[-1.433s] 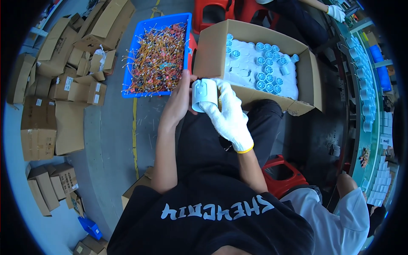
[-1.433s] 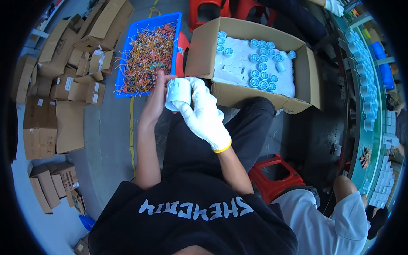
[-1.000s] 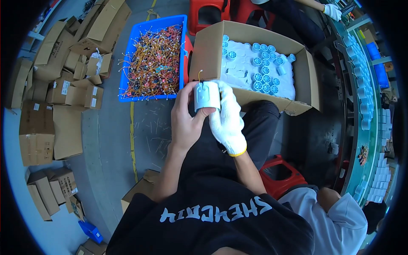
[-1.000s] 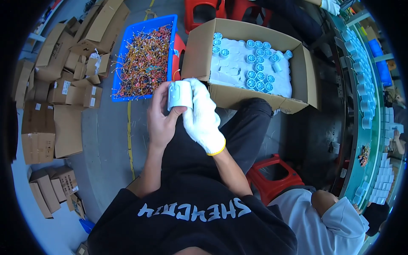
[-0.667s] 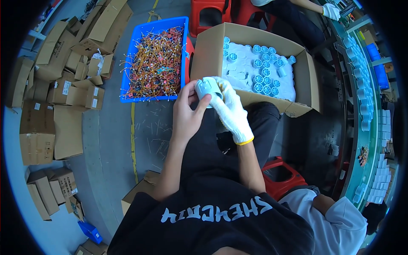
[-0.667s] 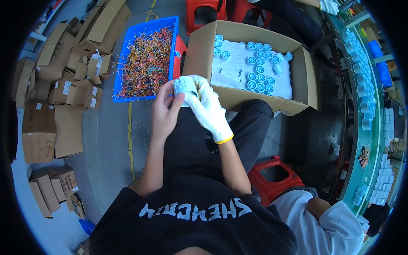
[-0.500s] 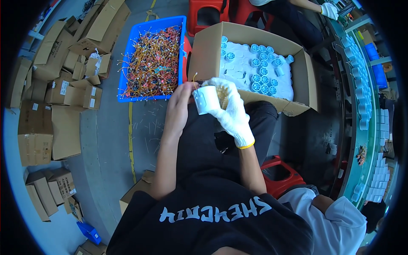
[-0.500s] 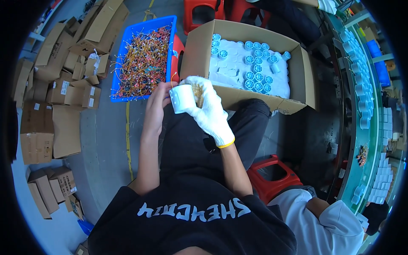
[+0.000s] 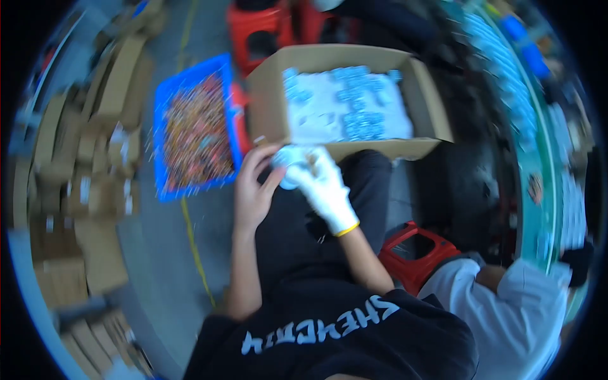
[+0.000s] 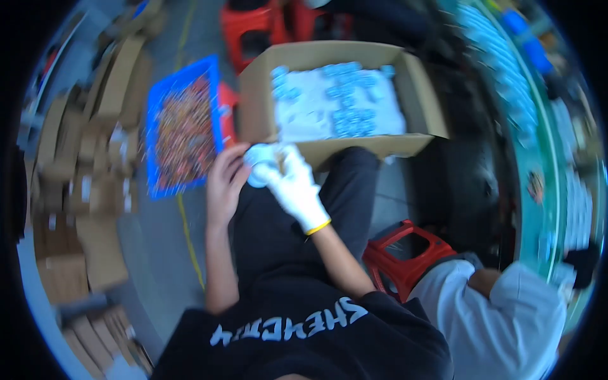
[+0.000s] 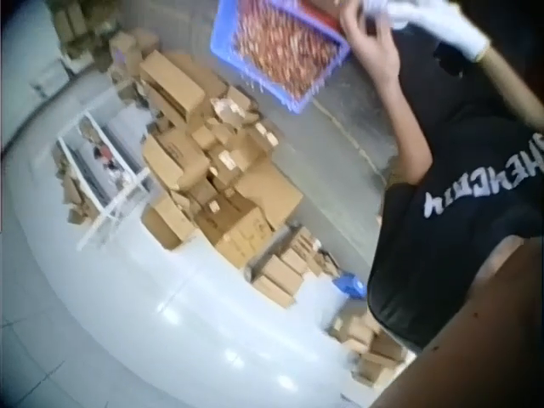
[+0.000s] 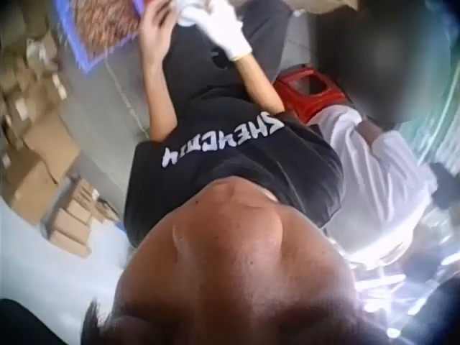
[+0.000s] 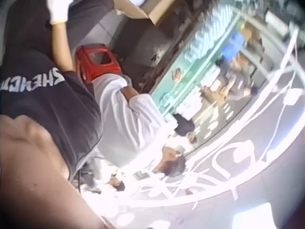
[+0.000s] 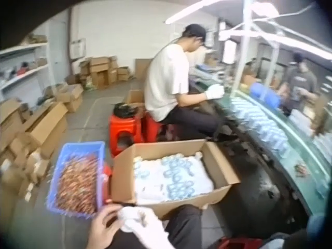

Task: The person assembles plastic parts by hand on a factory floor, then places the assembled parts into cardboard boxes.

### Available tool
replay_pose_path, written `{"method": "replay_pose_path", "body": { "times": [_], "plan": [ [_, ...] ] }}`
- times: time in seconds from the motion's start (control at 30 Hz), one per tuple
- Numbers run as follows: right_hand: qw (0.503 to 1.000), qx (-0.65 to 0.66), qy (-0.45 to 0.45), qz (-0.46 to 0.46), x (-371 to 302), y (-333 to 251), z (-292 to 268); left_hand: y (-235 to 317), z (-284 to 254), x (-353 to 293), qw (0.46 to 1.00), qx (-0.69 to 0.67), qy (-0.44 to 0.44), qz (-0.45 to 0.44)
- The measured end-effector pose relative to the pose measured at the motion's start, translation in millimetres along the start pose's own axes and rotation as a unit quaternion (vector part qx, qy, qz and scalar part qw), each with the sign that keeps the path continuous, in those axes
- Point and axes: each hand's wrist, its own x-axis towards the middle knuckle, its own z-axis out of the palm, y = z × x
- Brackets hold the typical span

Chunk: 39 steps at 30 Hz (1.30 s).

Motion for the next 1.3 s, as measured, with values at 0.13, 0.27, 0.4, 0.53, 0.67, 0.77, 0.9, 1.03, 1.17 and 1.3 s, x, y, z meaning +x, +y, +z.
{"method": "replay_pose_path", "body": {
  "times": [0.13, 0.27, 0.4, 0.53, 0.67, 0.77, 0.9, 1.03, 1.17, 1.3],
  "plan": [
    [0.984, -0.163, 0.046, -0.054, -6, 24, -4, -38, -2, -15, 0.997, 0.007, 0.007, -0.073],
    [0.979, -0.128, 0.086, -0.131, -29, -7, -27, -49, 36, -5, 0.998, -0.009, 0.006, -0.062],
    [0.883, -0.325, 0.220, -0.258, -20, -3, -50, -26, 101, -12, 0.999, -0.032, 0.010, -0.037],
    [0.805, -0.366, 0.363, -0.294, 18, -48, -137, -12, 119, -7, 0.998, -0.048, -0.036, -0.004],
    [0.660, -0.395, 0.571, -0.288, 52, -138, -334, -43, 87, -7, 0.989, 0.003, -0.131, -0.068],
    [0.615, -0.460, 0.616, -0.176, 52, -199, -421, -93, 31, -28, 0.975, 0.108, -0.147, -0.124],
    [0.584, -0.596, 0.550, -0.023, 42, -217, -498, -139, -10, -56, 0.965, 0.162, -0.114, -0.171],
    [0.548, -0.609, 0.572, -0.036, 49, -206, -515, -151, -19, -61, 0.973, 0.109, -0.069, -0.194],
    [0.526, -0.623, 0.579, -0.005, 48, -207, -537, -152, -14, -57, 0.967, 0.125, -0.087, -0.202],
    [0.466, -0.604, 0.646, -0.021, 64, -196, -523, -148, -17, -61, 0.966, 0.117, -0.072, -0.220]
  ]
}}
